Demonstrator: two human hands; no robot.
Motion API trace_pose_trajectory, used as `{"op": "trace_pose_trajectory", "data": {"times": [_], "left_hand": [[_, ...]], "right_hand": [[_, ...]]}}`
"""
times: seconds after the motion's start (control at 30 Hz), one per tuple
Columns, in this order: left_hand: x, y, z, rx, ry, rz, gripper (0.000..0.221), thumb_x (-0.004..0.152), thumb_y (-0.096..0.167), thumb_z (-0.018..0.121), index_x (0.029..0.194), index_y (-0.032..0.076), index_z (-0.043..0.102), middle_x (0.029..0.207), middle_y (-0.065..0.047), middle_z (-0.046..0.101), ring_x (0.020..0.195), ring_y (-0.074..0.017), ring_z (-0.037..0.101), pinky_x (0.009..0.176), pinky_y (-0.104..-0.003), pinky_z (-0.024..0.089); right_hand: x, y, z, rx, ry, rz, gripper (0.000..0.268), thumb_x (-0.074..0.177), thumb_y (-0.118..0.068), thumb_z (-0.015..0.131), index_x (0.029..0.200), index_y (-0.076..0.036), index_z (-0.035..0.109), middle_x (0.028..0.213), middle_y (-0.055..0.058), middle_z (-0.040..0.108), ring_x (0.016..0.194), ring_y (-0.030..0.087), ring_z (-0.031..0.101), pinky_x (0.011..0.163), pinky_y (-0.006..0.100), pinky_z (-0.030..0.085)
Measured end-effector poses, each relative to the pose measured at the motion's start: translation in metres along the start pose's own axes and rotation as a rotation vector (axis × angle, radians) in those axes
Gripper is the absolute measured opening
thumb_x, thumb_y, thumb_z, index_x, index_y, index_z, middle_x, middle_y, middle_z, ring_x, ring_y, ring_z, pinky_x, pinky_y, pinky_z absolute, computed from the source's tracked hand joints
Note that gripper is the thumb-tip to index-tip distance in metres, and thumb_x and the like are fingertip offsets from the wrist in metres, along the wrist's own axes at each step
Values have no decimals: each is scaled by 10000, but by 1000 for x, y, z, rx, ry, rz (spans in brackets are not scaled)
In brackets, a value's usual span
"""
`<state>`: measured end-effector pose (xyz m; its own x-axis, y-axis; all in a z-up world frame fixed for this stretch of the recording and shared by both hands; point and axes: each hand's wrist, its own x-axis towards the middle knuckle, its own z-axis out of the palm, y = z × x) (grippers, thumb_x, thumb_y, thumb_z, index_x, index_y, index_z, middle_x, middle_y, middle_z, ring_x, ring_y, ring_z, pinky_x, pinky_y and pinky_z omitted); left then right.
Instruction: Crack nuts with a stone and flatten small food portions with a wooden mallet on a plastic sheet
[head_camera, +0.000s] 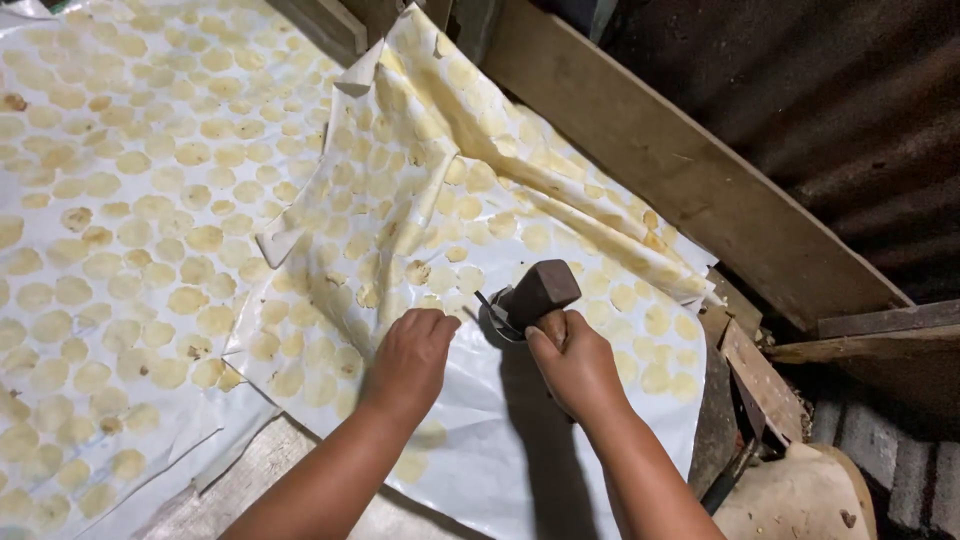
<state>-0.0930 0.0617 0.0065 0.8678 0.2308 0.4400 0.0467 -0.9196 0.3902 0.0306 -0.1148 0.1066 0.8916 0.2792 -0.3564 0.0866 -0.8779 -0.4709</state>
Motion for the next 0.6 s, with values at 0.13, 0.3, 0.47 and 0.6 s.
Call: {"op": "trace_pose_trajectory", "data": {"times": [0.13,0.3,0.47,0.6], "left_hand": [[4,18,22,-17,6,88,108,976,96,608,1077,92,646,947,-93,618,952,-283,633,780,-383,505],[17,19,26,-304,0,-68,193,954,179,660,1092,47,676,993,-154,648,945,-373,648,822,-472,541],[-19,9,-7,-1,48,-113,201,950,166,652,1143,113,636,1039,-87,582,982,-294,633,823,-398,527],[-19,-1,-4,-107,56,-94,218,965,250,677,1145,128,663,1007,-67,599,936,-286,645,825,-387,536]], "right_hand": [[-55,-35,-40,125,119,13,339,846,-392,723,833,-84,584,596,202,673,727,400,718,688,467,534],[-65,-31,-40,208,608,-393,161,720,-105,712,737,-121,552,558,163,621,641,391,707,589,468,561],[-44,0,32,-105,168,-202,341,842,-282,637,1010,7,565,792,301,695,827,525,694,739,635,555],[-25,-1,30,-209,-96,-75,463,944,-471,563,1154,-60,525,1015,293,706,1074,503,659,929,612,527]]}}
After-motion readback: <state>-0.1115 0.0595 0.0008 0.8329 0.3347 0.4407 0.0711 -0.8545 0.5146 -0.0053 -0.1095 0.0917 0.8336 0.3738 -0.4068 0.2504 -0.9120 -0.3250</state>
